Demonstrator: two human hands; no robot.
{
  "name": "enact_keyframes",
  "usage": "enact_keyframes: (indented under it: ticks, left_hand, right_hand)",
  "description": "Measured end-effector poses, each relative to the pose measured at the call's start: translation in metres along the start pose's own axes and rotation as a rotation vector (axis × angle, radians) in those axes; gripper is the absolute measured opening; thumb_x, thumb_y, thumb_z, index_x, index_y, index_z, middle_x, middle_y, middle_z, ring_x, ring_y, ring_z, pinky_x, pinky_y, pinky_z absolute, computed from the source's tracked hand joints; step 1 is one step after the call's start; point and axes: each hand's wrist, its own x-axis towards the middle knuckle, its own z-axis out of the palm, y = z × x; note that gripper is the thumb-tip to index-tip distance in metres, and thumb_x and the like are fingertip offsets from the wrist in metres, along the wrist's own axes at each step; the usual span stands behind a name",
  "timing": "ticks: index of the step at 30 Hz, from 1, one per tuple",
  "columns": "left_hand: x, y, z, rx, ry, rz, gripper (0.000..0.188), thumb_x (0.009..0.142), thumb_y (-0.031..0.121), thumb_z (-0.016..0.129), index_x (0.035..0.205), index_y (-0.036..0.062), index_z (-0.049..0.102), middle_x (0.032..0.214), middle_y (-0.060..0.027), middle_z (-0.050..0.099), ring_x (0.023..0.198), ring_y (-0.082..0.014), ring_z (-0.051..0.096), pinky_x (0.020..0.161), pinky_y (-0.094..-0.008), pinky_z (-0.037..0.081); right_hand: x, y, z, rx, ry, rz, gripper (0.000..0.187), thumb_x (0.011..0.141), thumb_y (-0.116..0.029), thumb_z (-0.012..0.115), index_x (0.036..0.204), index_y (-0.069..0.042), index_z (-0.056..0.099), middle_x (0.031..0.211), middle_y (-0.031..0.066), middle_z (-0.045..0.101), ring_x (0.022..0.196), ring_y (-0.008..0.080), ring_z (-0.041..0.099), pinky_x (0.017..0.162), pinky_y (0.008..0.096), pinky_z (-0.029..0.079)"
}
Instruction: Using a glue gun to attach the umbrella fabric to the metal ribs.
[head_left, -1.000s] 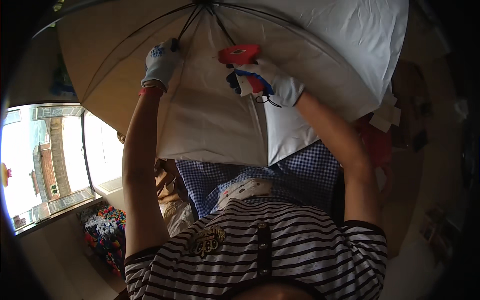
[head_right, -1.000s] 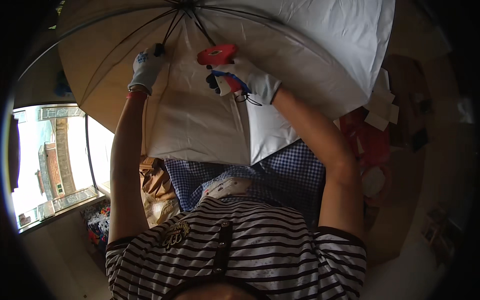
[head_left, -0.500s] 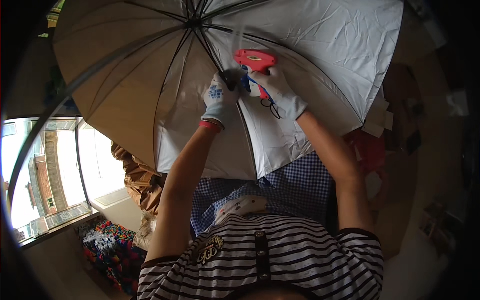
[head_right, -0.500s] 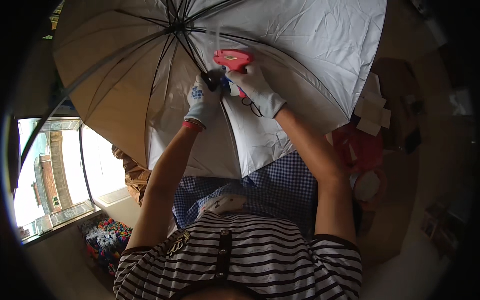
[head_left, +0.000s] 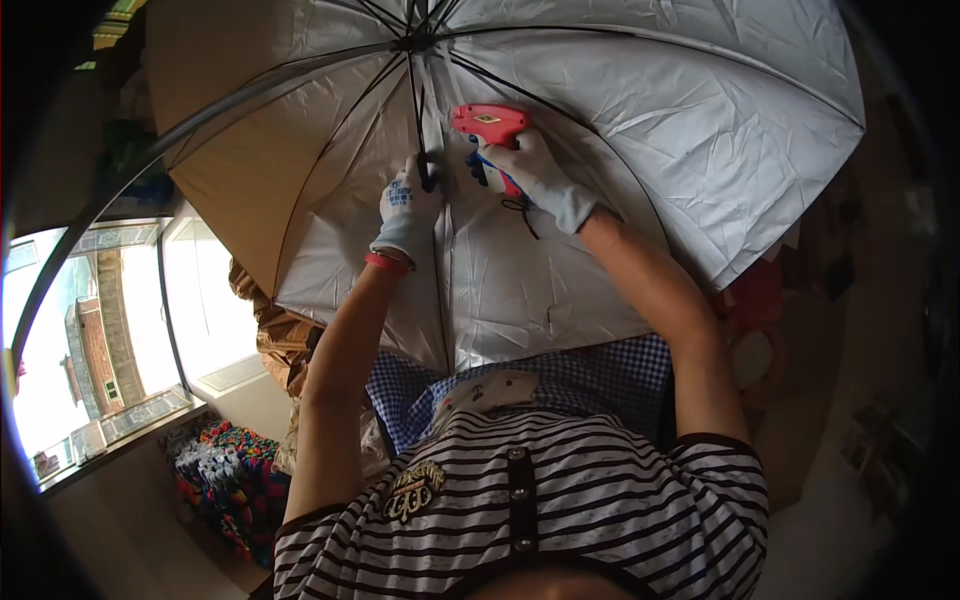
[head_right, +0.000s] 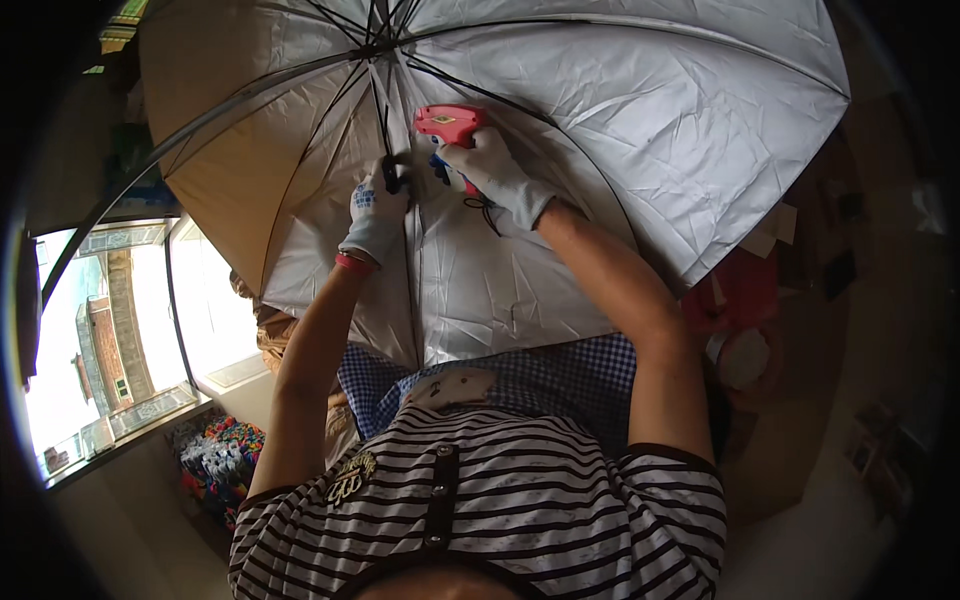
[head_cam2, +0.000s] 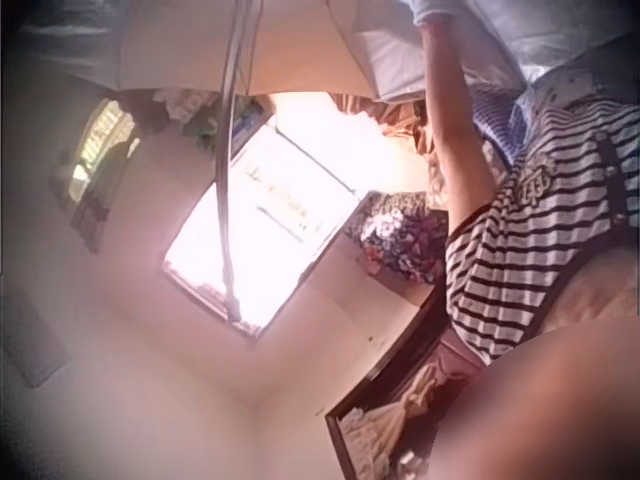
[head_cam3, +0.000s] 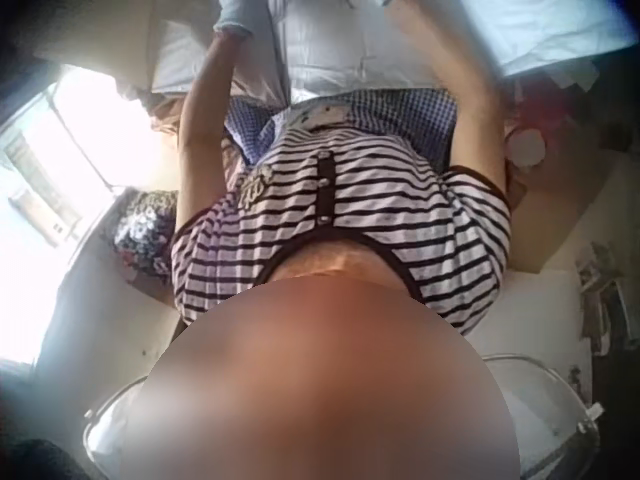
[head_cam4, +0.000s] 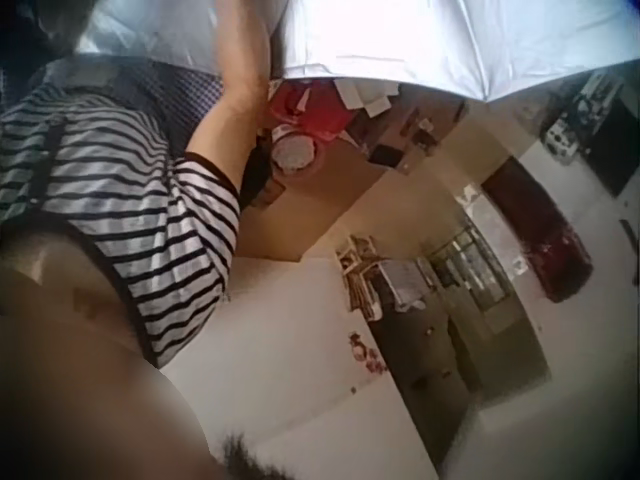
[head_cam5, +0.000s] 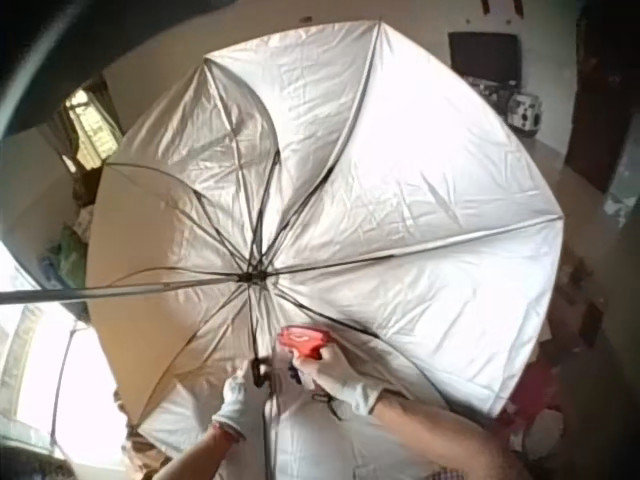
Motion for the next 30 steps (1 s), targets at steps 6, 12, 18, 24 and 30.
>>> enact_keyframes:
  ticks: [6,12,18,24,30]
  left_hand:
    - [0.019,0.004,-0.011,-0.454,-0.038,0.084,0.028,0.084,0.019,0.067,0.11,0.0074,0.066,0.084,-0.0146,0.068,0.074,-0.0258,0.067,0.066,-0.0362,0.051]
    - [0.024,0.008,-0.01,-0.318,0.147,0.151,0.022,0.086,0.017,0.065,0.103,0.0046,0.07,0.075,-0.008,0.068,0.061,-0.0143,0.062,0.056,-0.0305,0.048]
    - [0.026,0.006,-0.008,-0.405,0.068,0.019,0.021,0.084,0.014,0.065,0.101,0.0034,0.071,0.072,-0.0056,0.068,0.062,-0.0129,0.061,0.056,-0.0297,0.049]
    - [0.027,0.009,-0.01,-0.412,0.048,-0.061,0.027,0.08,0.023,0.064,0.101,0.008,0.071,0.09,-0.0163,0.071,0.085,-0.0327,0.069,0.075,-0.0389,0.053]
    - [0.023,0.013,-0.01,-0.415,0.09,-0.053,0.025,0.079,0.022,0.064,0.098,0.0072,0.072,0.084,-0.0155,0.071,0.078,-0.031,0.069,0.07,-0.0377,0.053]
  right_hand:
    - [0.006,0.006,0.026,-0.082,0.2,0.167,0.018,0.083,-0.02,0.066,0.079,-0.003,0.065,0.069,-0.0031,0.058,0.063,0.0052,0.051,0.057,0.0268,0.042]
    - [0.001,0.013,0.051,-0.08,0.247,0.107,0.023,0.082,-0.023,0.065,0.073,-0.002,0.063,0.061,-0.0001,0.056,0.058,0.009,0.054,0.054,0.0298,0.042]
    - [-0.008,0.012,0.047,-0.082,0.16,0.055,0.023,0.079,-0.024,0.062,0.076,-0.001,0.062,0.061,0.0083,0.061,0.057,0.0175,0.061,0.055,0.0357,0.046]
    - [-0.012,0.007,0.044,-0.041,0.124,0.131,0.024,0.079,-0.024,0.062,0.077,0.0,0.062,0.061,0.0074,0.06,0.055,0.0149,0.059,0.054,0.0353,0.046]
    - [-0.007,0.014,0.039,-0.059,0.027,0.151,0.021,0.08,-0.022,0.062,0.078,-0.001,0.062,0.061,0.005,0.06,0.052,0.0125,0.055,0.052,0.0345,0.047]
